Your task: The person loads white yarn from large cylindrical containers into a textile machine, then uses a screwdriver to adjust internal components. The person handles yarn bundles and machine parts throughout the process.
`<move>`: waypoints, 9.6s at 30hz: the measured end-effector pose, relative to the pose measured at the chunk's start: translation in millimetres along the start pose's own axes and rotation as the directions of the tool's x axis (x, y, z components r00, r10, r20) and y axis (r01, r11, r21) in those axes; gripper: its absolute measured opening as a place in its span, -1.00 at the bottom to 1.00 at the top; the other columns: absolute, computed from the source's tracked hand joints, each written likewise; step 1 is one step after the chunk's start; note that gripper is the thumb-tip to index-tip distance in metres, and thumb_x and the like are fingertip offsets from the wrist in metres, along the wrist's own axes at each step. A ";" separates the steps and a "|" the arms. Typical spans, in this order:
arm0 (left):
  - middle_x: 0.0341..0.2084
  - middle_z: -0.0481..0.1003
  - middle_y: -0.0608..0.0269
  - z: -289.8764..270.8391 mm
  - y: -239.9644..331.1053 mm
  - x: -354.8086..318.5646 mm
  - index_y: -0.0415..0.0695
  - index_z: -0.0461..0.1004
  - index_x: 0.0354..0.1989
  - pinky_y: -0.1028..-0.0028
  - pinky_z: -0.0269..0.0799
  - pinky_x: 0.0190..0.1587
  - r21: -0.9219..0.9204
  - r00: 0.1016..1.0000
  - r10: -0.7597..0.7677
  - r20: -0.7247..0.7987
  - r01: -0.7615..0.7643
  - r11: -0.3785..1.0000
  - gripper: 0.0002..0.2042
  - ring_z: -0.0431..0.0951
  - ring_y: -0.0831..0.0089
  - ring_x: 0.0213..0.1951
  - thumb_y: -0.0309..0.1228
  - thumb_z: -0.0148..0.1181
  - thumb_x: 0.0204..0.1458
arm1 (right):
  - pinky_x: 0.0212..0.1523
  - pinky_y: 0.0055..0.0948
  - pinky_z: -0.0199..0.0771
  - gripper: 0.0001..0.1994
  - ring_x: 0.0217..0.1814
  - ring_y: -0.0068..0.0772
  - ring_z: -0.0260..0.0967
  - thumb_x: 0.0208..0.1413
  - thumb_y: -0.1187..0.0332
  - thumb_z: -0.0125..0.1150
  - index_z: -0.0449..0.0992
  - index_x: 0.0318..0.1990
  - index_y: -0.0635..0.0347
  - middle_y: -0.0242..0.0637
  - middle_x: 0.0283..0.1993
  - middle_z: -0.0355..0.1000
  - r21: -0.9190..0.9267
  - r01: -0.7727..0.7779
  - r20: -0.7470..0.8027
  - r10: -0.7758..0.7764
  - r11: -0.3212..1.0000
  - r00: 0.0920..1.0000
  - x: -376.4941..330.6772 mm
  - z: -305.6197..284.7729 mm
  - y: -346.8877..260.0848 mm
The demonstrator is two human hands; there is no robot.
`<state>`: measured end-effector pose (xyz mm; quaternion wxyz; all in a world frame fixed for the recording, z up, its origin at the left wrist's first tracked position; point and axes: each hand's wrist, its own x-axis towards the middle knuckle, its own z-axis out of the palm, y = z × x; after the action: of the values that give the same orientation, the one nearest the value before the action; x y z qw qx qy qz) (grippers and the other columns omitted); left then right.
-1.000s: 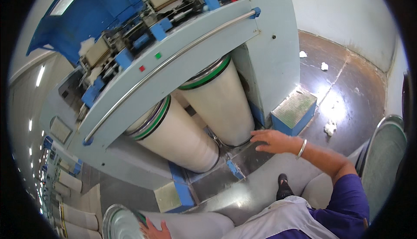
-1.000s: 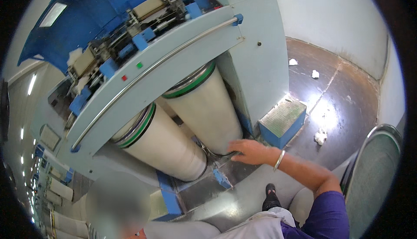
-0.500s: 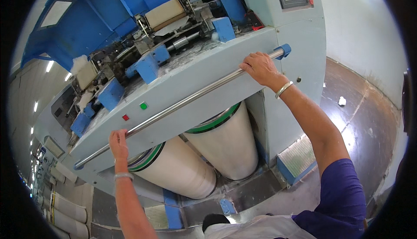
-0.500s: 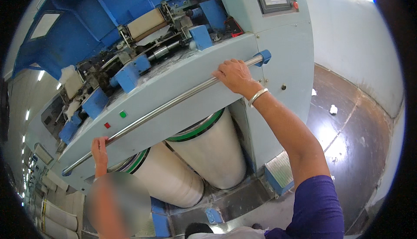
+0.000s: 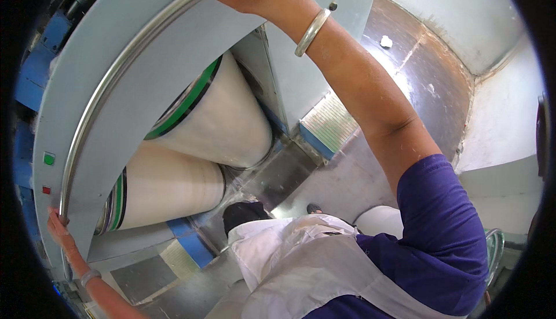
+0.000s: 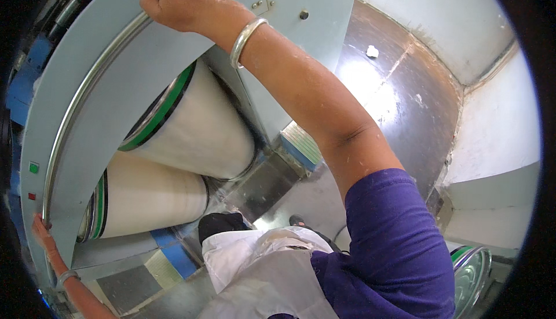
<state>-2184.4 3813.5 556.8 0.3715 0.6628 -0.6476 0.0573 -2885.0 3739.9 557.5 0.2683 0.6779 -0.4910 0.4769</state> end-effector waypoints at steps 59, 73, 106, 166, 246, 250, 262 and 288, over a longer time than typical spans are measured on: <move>-0.45 0.56 -0.06 -12.4 108.5 -20.6 -0.06 0.49 -0.18 0.00 0.45 -0.27 -0.207 0.716 0.260 0.648 -0.163 0.965 -0.58 0.57 -0.09 -0.37 0.05 -0.02 0.14 | -0.16 -0.15 0.44 -0.83 -0.21 0.04 0.47 -0.23 0.36 0.32 0.60 -0.39 0.13 -0.03 -0.38 0.50 0.846 0.294 0.411 -0.896 0.444 0.170 369.5 317.7 -693.5; -0.54 0.54 -0.04 -17.8 86.7 2.0 -0.07 0.46 -0.21 0.03 0.45 -0.37 -0.350 0.682 0.296 0.669 -0.062 0.935 -0.55 0.57 -0.06 -0.44 0.09 -0.09 0.16 | 0.17 -0.08 0.33 -0.63 0.18 -0.05 0.35 -0.05 0.25 0.21 0.56 -0.06 0.17 0.04 0.05 0.44 0.609 0.257 0.398 -0.570 0.750 0.719 570.0 399.5 -699.6; -0.50 0.55 -0.04 -22.8 124.1 4.1 -0.02 0.50 -0.23 0.00 0.44 -0.35 -0.138 0.538 0.216 0.815 -0.182 0.974 -0.62 0.57 -0.06 -0.40 0.03 -0.05 0.15 | 0.20 -0.28 0.28 -0.46 0.10 -0.16 0.40 0.18 -0.02 0.02 0.43 0.11 0.25 -0.05 0.07 0.45 -0.406 -0.818 -0.060 0.881 0.408 0.470 110.7 -235.0 18.6; 0.05 0.41 0.10 0.1 424.2 327.2 -0.06 0.52 -0.02 0.15 0.24 0.16 0.180 0.707 0.707 0.029 -0.699 0.692 -0.53 0.33 0.08 0.13 -0.31 0.40 -0.20 | 0.37 0.15 -0.11 -0.34 0.39 -0.13 0.04 -0.15 0.14 0.34 0.33 0.19 0.02 -0.14 0.36 0.10 -0.085 0.851 0.354 -0.783 0.518 0.512 405.3 103.1 -14.8; 0.11 0.42 0.03 7.3 476.3 453.8 -0.12 0.45 0.08 0.27 0.26 0.22 -0.179 0.589 0.795 -0.148 -0.806 0.564 -0.57 0.39 0.12 0.17 -0.35 0.25 -0.01 | -0.18 -0.07 0.47 -0.09 -0.23 0.11 0.49 -0.03 0.11 0.34 -0.07 0.38 0.24 0.10 -0.34 0.49 -0.436 -0.165 0.662 0.439 0.885 0.607 246.9 -33.4 95.0; 0.03 0.47 -0.02 -12.2 445.2 340.6 -0.15 0.45 0.08 0.27 0.38 0.12 -0.342 0.559 0.611 0.560 -0.516 0.785 -0.46 0.49 0.14 0.07 -0.18 0.35 -0.07 | -0.02 -0.07 0.40 -0.03 -0.04 0.18 0.41 -0.13 0.30 0.42 -0.10 0.40 0.21 0.20 -0.10 0.41 -0.359 -0.280 0.547 0.443 0.890 0.710 210.0 -28.9 99.7; -0.81 0.42 0.33 7.3 371.3 223.7 -0.21 0.64 -0.45 0.64 0.15 -0.64 -0.607 0.923 0.327 0.204 -0.143 0.782 -0.89 0.32 0.70 -0.74 -0.46 0.39 -0.17 | -0.20 -0.44 0.47 -0.68 -0.26 -0.48 0.44 -0.16 0.56 0.33 0.53 -0.15 0.34 -0.33 -0.31 0.51 0.422 -0.903 0.710 0.592 0.079 0.383 191.1 -7.0 119.5; -0.82 0.38 0.37 14.1 376.2 220.1 -0.26 0.60 -0.47 0.64 0.06 -0.67 -0.621 0.984 0.164 0.075 -0.083 0.780 -0.88 0.25 0.73 -0.74 -0.45 0.35 -0.07 | -0.13 -0.19 0.42 -0.67 -0.24 -0.08 0.50 -0.10 0.06 0.37 0.61 -0.30 0.10 -0.18 -0.37 0.55 -0.274 0.392 0.457 -0.240 0.878 0.857 564.3 14.6 84.2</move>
<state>-2495.1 3669.1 826.7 0.5211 0.4640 -0.6949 -0.1739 -2921.3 3465.0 1056.3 0.3540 0.7745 -0.4942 0.1752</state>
